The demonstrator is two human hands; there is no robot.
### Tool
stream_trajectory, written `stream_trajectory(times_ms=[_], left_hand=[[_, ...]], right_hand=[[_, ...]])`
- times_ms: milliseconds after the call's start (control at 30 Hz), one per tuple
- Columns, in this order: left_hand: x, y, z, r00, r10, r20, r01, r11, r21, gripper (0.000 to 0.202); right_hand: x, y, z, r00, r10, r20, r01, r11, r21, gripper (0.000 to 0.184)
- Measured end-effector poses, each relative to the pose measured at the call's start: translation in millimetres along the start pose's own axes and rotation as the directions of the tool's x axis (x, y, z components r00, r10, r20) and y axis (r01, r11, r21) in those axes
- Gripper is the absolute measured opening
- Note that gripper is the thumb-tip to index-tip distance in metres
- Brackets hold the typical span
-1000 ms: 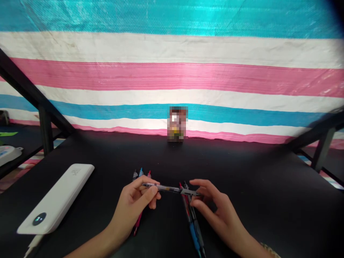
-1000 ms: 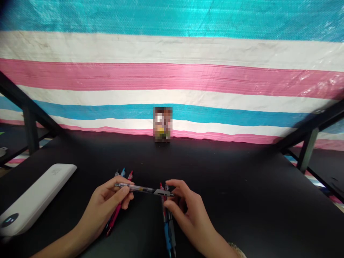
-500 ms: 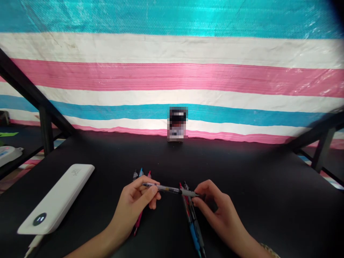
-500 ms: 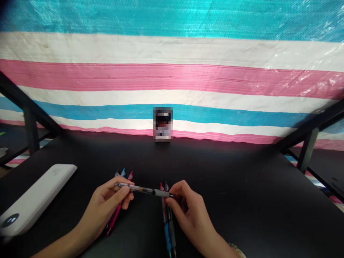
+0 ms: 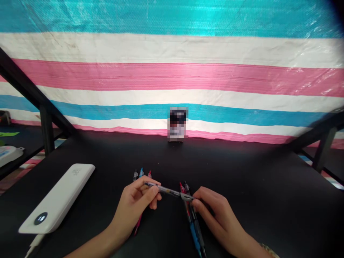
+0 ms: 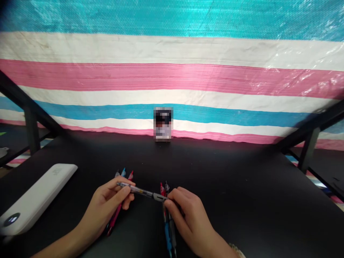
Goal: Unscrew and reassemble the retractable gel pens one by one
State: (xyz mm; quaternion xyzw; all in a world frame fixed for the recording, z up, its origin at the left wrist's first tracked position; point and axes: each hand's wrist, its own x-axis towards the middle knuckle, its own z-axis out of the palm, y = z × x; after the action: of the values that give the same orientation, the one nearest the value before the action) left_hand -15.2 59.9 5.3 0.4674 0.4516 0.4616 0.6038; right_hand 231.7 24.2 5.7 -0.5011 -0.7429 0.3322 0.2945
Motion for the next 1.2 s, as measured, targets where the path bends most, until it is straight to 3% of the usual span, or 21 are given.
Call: stream_trajectory(times_ms=[100, 233, 400, 533, 700, 833, 1033, 1200], left_hand=[[0.0, 1.5, 0.8, 1.0, 0.017, 0.002, -0.017, 0.999, 0.029, 0.019], [-0.7, 1.1, 1.4, 0.997, 0.076, 0.001, -0.076, 0.996, 0.045, 0.016], [-2.8, -3.9, -1.5, 0.982, 0.191, 0.01, -0.191, 0.979, 0.072, 0.012], [-3.4, -4.6, -1.8, 0.97, 0.242, 0.029, -0.244, 0.969, 0.05, 0.015], [-1.9, -2.6, 2.7, 0.971, 0.219, 0.097, -0.22, 0.976, -0.003, 0.013], [-2.3, -1.7, 6.3, 0.981, 0.125, 0.147, -0.102, 0.983, -0.154, 0.014], [1.0, 4.6, 4.6, 0.998, 0.034, 0.056, -0.021, 0.973, -0.23, 0.034], [3.1, 4.5, 3.0, 0.998, 0.018, 0.056, -0.004, 0.969, -0.247, 0.051]], right_hand=[[0.1, -3.4, -0.9, 0.999, 0.011, 0.051, -0.013, 0.999, 0.036, 0.042], [-1.9, -9.5, 0.2, 0.985, 0.12, 0.124, -0.146, 0.963, 0.229, 0.046], [-2.5, -15.9, 1.1, 0.928, 0.238, 0.288, -0.358, 0.789, 0.5, 0.052], [1.2, -14.1, 1.9, 0.909, 0.232, 0.348, -0.406, 0.686, 0.604, 0.057], [3.8, -7.4, 4.3, 0.919, 0.229, 0.322, -0.383, 0.713, 0.587, 0.058], [0.7, -9.3, 5.3, 0.918, 0.209, 0.338, -0.375, 0.732, 0.568, 0.059], [0.0, -9.5, 3.5, 0.951, 0.262, 0.162, -0.308, 0.77, 0.559, 0.056], [4.5, -3.2, 3.0, 0.944, 0.29, 0.158, -0.325, 0.739, 0.59, 0.059]])
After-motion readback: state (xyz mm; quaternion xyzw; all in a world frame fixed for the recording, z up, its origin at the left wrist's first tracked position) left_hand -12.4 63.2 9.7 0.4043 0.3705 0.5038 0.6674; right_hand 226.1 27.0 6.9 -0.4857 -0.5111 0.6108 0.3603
